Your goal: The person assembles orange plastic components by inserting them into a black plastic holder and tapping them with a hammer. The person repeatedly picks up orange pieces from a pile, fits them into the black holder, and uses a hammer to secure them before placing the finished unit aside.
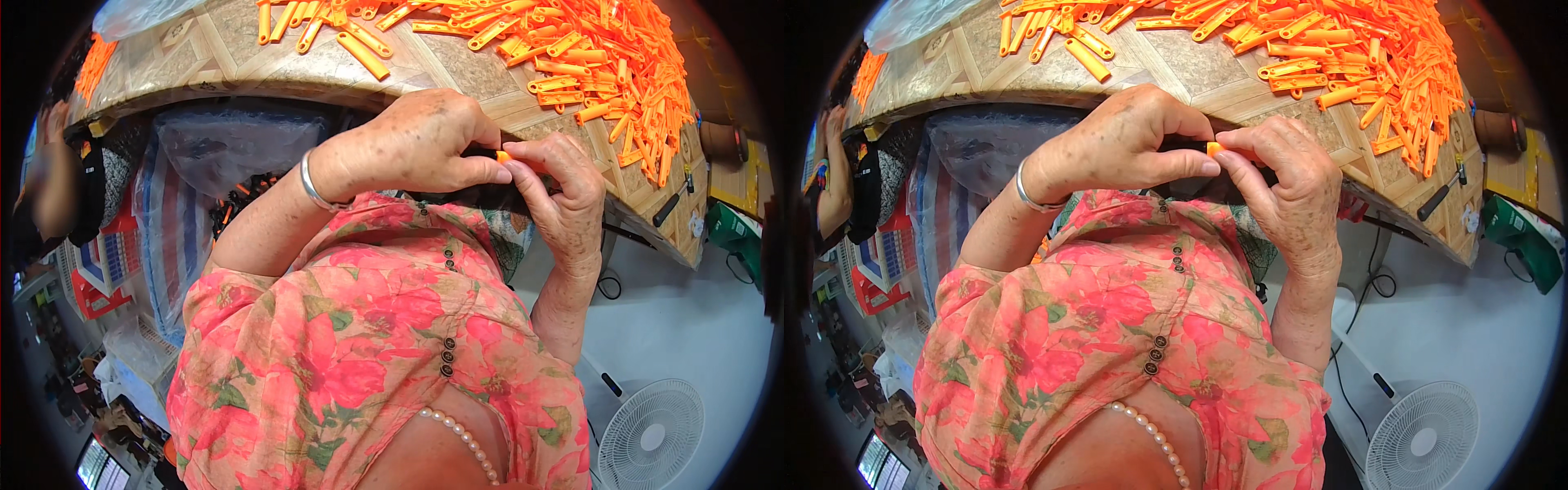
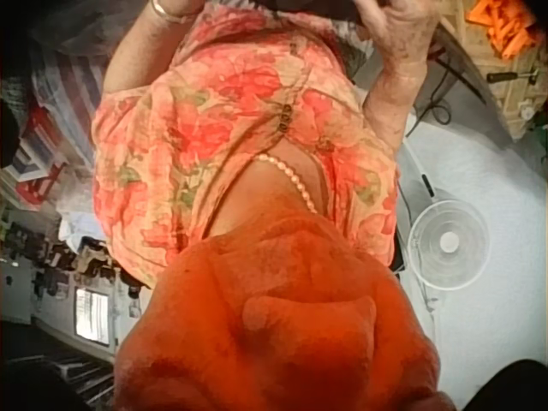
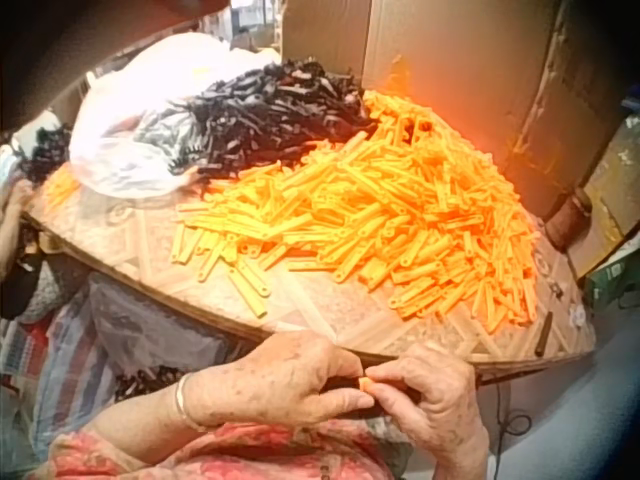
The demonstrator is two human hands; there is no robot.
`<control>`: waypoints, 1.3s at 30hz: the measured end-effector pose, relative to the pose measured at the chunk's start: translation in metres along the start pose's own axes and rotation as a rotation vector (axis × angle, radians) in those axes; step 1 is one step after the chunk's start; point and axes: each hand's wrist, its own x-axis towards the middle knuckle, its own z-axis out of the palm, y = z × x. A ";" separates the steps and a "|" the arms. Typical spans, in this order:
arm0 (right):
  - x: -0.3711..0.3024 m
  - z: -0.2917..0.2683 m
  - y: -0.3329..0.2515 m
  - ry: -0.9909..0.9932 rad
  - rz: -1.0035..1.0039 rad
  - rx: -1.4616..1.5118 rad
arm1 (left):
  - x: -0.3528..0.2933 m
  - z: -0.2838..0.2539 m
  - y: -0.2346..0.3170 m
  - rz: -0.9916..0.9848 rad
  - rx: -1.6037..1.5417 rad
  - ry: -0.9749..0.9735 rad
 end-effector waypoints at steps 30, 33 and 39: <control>-0.011 0.011 0.000 -0.077 0.203 0.118 | -0.012 0.020 0.001 0.154 0.395 0.179; -0.013 0.010 0.002 -0.093 0.243 0.198 | -0.013 0.024 -0.003 0.173 0.371 0.224; -0.014 0.014 0.005 -0.049 0.084 0.159 | -0.013 0.022 -0.003 0.224 0.345 0.230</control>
